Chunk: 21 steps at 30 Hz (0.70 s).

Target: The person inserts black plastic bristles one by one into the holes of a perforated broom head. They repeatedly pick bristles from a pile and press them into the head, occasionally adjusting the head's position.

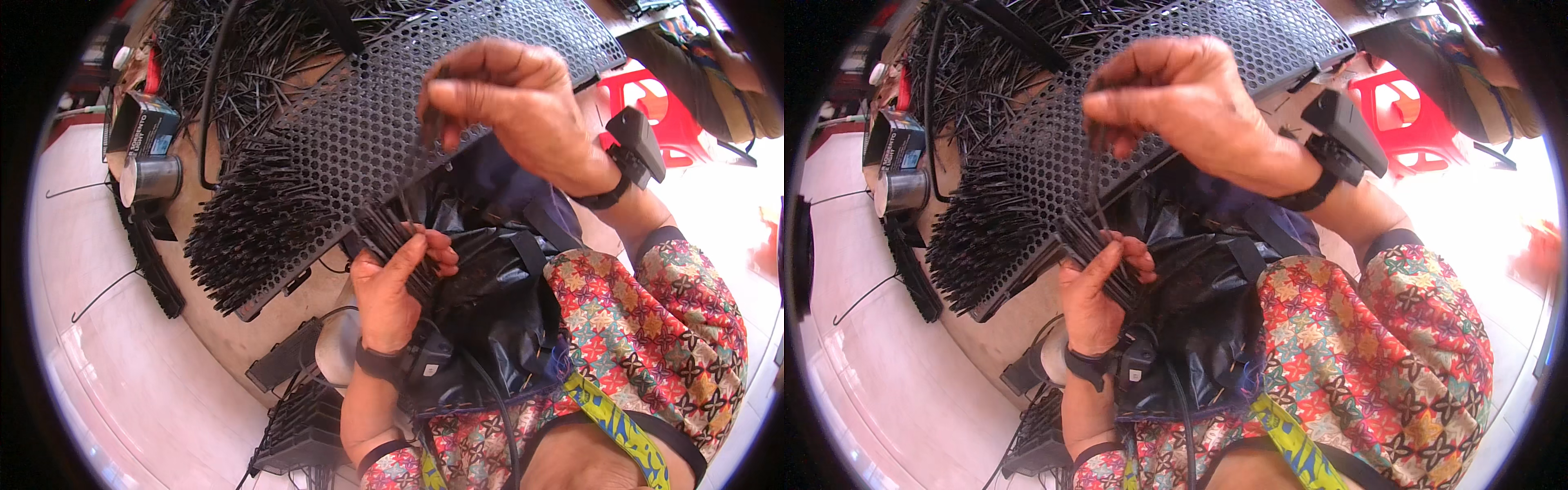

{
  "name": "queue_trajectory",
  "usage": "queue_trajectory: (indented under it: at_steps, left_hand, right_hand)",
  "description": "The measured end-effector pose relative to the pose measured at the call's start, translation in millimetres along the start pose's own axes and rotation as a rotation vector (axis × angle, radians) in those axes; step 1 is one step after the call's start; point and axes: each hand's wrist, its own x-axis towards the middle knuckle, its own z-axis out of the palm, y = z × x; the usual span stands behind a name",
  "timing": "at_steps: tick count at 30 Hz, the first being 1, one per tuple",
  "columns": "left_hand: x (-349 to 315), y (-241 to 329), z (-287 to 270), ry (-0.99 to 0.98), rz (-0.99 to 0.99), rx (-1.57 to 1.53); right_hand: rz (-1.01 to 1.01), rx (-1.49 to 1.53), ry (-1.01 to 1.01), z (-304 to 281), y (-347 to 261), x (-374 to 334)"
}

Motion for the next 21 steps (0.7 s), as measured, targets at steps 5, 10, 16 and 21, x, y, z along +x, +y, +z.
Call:
queue_trajectory:
  at_steps: [5,10,16,21]
  left_hand:
    - [-0.3,-3.9,0.3,-0.057,-0.007,-0.008]
    - [-0.7,-5.9,-3.0,-0.093,0.005,0.006]
    - [-0.7,-8.3,-3.1,-0.079,-0.024,-0.008]
    - [-2.4,-9.0,-3.1,-0.084,-0.01,0.012]
  right_hand:
    - [-0.437,-0.152,0.091,24.5,18.8,53.6]
    - [-0.611,-0.399,-0.038,35.0,39.1,73.2]
    - [-0.73,-0.48,-0.058,38.8,51.1,82.4]
    - [-0.736,-0.451,-0.178,42.5,55.7,89.8]
